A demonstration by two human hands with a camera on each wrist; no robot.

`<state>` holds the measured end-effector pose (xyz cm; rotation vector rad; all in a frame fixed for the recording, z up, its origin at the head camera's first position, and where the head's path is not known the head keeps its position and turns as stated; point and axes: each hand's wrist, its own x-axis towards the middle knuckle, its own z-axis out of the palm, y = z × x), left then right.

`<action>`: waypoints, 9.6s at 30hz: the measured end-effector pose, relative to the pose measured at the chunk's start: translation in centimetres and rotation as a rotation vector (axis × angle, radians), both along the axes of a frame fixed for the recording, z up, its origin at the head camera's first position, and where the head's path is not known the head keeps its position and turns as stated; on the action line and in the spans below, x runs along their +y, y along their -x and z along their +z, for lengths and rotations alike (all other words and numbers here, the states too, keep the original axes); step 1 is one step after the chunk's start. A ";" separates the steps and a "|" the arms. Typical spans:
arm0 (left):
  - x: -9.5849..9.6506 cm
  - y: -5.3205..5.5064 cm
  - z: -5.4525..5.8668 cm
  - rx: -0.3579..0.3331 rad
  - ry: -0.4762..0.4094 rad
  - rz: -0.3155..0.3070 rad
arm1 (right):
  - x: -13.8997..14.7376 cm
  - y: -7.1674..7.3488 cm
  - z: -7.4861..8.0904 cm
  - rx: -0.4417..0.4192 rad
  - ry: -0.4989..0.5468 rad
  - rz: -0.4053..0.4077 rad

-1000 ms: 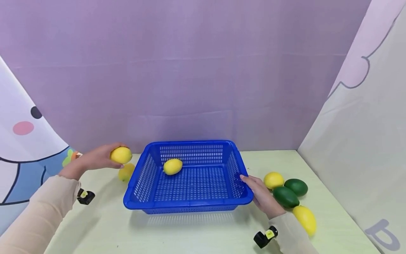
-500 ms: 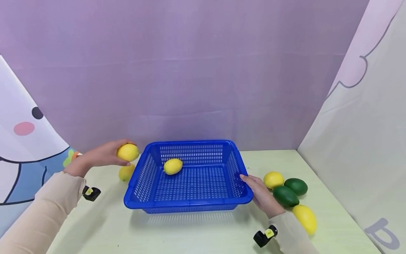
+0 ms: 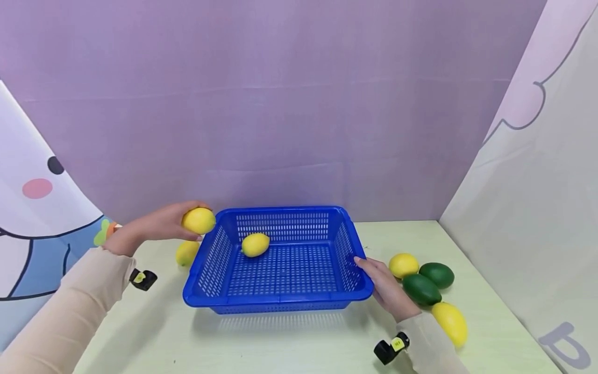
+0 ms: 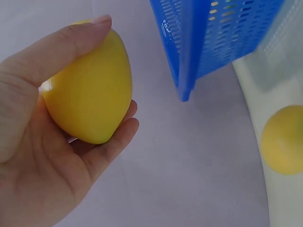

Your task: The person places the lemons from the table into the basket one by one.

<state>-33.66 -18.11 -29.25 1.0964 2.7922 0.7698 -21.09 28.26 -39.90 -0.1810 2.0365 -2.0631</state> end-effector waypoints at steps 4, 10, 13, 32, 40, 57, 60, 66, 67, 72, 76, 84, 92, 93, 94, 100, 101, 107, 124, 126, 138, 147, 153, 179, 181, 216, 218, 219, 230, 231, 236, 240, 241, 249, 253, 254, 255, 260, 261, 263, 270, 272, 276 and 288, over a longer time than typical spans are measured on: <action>0.6 -0.1 0.4 -0.007 0.012 -0.007 | 0.1 0.0 0.0 0.002 0.008 0.005; 1.4 -0.3 1.1 -0.012 0.014 -0.035 | 0.1 0.0 0.0 0.008 0.012 0.010; 1.9 -0.2 1.5 -0.009 0.008 -0.061 | 0.1 0.0 0.1 0.010 0.019 0.014; 5.5 0.9 1.6 -0.043 -0.044 -0.113 | 0.2 0.2 -0.2 0.018 0.027 0.022; 7.0 0.9 1.3 -0.067 -0.060 -0.135 | 0.3 0.1 -0.2 0.013 0.005 0.013; 9.4 2.3 0.2 -0.128 -0.069 -0.113 | 0.3 0.2 -0.4 -0.011 0.036 -0.023; 9.8 2.6 0.0 -0.132 -0.083 -0.120 | 0.3 0.2 -0.3 -0.010 0.037 -0.013; 10.3 3.1 -0.7 -0.147 -0.090 -0.139 | 0.2 0.2 -0.2 -0.003 0.030 -0.006; 10.4 3.2 -0.8 -0.152 -0.087 -0.141 | 0.2 0.2 -0.2 -0.003 0.030 -0.007; 11.0 3.4 -1.3 -0.180 -0.077 -0.148 | 0.1 0.2 -0.2 0.000 0.027 -0.012; 11.5 3.6 -1.6 -0.192 -0.059 -0.135 | 0.1 0.1 -0.2 0.003 0.021 -0.008; 12.5 3.5 -1.9 -0.197 -0.032 -0.125 | 0.2 0.1 -0.2 0.002 0.016 -0.002; 13.2 3.4 -2.7 -0.221 0.029 -0.095 | 0.2 0.1 -0.1 -0.002 0.018 0.001; 13.3 3.4 -2.8 -0.223 0.035 -0.091 | 0.1 0.1 -0.1 -0.005 0.019 -0.001; 13.3 3.4 -2.8 -0.227 0.040 -0.091 | 0.1 0.1 -0.1 -0.007 0.020 -0.005; 13.8 3.1 -3.2 -0.264 0.057 -0.088 | 0.0 0.0 0.0 -0.008 0.023 -0.011; 13.9 3.1 -3.3 -0.265 0.062 -0.086 | 0.0 0.0 0.0 -0.008 0.023 -0.009; 14.5 3.1 -3.7 -0.232 0.118 -0.088 | 0.0 0.1 0.0 -0.008 0.024 -0.007; 15.5 2.7 -5.2 -0.228 0.224 -0.106 | -0.1 0.1 0.1 -0.015 0.018 -0.004; 15.6 2.6 -5.3 -0.235 0.237 -0.105 | -0.1 0.1 0.1 -0.017 0.021 -0.005; 16.5 1.9 -6.4 -0.242 0.336 -0.111 | 0.1 0.0 -0.1 -0.003 0.036 0.005; 16.9 1.3 -6.7 -0.258 0.418 -0.113 | 0.1 0.0 0.0 0.002 0.038 0.011; 17.0 1.2 -6.8 -0.238 0.455 -0.142 | 0.0 -0.1 0.0 -0.004 0.024 0.001; 16.6 1.3 -6.7 -0.323 0.363 -0.082 | 0.1 0.0 0.0 0.006 0.036 0.012; 16.5 1.4 -6.5 -0.344 0.326 -0.079 | 0.2 0.0 0.0 0.011 0.046 0.019; 12.4 1.2 -1.1 -0.248 0.155 -0.161 | -0.1 -0.1 0.1 -0.011 0.025 -0.015; 11.9 1.0 -0.7 -0.232 0.148 -0.168 | 0.0 -0.1 0.1 -0.011 0.023 -0.017; 11.6 0.9 -0.6 -0.224 0.144 -0.170 | 0.0 -0.2 0.1 -0.011 0.021 -0.018; 8.4 0.9 -0.1 -0.171 0.078 -0.142 | -0.1 -0.2 0.1 -0.021 0.006 -0.019; 8.0 1.0 -0.2 -0.173 0.069 -0.134 | -0.1 -0.2 0.1 -0.020 0.008 -0.017; 6.1 1.1 -0.4 -0.145 0.037 -0.119 | -0.2 -0.2 0.1 -0.013 0.017 -0.003; 4.7 1.2 -0.5 -0.123 0.025 -0.090 | -0.2 -0.2 0.2 -0.009 0.015 -0.001; 4.4 1.3 -0.5 -0.127 0.020 -0.078 | -0.2 -0.2 0.2 -0.011 0.015 -0.002; 1.4 1.7 -0.7 -0.151 -0.032 -0.021 | -0.1 -0.1 0.1 -0.019 0.000 -0.004; -0.2 2.0 -1.0 -0.139 -0.084 -0.016 | -0.1 -0.1 0.0 -0.020 -0.017 -0.017; -0.7 2.1 -1.1 -0.133 -0.097 -0.015 | -0.1 -0.1 0.0 -0.021 -0.020 -0.018; -1.1 2.2 -1.2 -0.128 -0.111 -0.012 | -0.1 -0.1 0.1 -0.022 -0.021 -0.018; -2.9 2.7 -2.2 -0.098 -0.130 0.025 | -0.1 -0.1 0.1 -0.023 -0.012 -0.013; -3.2 2.8 -2.4 -0.090 -0.126 0.029 | 0.0 -0.1 0.1 -0.022 -0.007 -0.011; -3.6 3.0 -2.7 -0.084 -0.122 0.041 | 0.0 0.0 0.1 -0.018 0.003 -0.006; -4.1 3.0 -3.8 -0.095 -0.098 0.098 | 0.0 0.1 0.0 -0.014 0.016 -0.007; -4.2 2.9 -4.0 -0.105 -0.096 0.108 | -0.1 0.1 0.0 -0.016 0.009 -0.011; -4.5 3.0 -4.7 -0.129 -0.100 0.113 | -0.2 0.0 0.0 -0.016 0.002 -0.008; -5.4 3.3 -6.8 -0.180 -0.076 0.168 | -0.2 -0.1 0.1 -0.016 0.004 -0.001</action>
